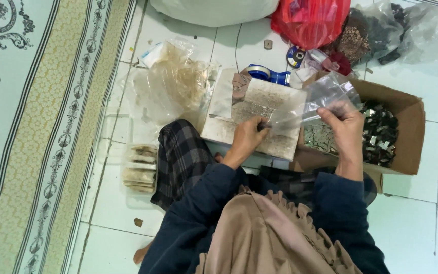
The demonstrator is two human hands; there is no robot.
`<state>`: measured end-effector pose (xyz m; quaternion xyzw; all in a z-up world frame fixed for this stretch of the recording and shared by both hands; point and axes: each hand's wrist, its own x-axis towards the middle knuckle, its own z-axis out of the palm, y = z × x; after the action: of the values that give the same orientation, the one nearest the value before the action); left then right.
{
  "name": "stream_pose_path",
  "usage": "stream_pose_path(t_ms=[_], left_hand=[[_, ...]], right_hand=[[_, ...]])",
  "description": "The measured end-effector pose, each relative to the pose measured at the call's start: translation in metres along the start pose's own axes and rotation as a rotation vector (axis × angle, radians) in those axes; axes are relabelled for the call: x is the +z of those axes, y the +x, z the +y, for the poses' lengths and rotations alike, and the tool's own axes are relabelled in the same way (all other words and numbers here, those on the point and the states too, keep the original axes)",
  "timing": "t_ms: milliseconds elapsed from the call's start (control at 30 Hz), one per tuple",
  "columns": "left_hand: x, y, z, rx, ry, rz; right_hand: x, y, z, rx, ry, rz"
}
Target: The person sorts small metal rings and clips by hand, placing them into small plastic bags and arranging the bags on a wooden board while sitting on the floor.
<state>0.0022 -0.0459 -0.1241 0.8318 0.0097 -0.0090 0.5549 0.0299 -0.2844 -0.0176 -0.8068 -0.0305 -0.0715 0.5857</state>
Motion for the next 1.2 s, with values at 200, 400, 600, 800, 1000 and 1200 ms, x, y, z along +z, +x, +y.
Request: stream_pose_path(t_ms=[200,400,600,800,1000,1200], left_hand=[[-0.029,0.011,0.013,0.121,-0.143,-0.025],[-0.037,0.011,0.012,0.091,-0.238,-0.2],[-0.027,0.017,-0.016,-0.034,-0.318,-0.202],[-0.038,0.021,-0.009,-0.011,-0.195,-0.152],[-0.015,0.048,-0.049,-0.053,-0.108,-0.059],[0.002,0.098,-0.064,0.149,0.089,0.128]], right_hand=[[-0.001,0.003,0.04,0.018,0.079,0.061],[0.009,0.003,0.019,-0.008,0.155,0.092],[0.024,0.007,-0.016,-0.015,0.283,0.049],[0.04,0.013,-0.021,-0.058,0.307,0.034],[0.047,0.026,-0.03,-0.033,0.348,-0.028],[0.049,0.044,-0.02,-0.049,0.345,-0.08]])
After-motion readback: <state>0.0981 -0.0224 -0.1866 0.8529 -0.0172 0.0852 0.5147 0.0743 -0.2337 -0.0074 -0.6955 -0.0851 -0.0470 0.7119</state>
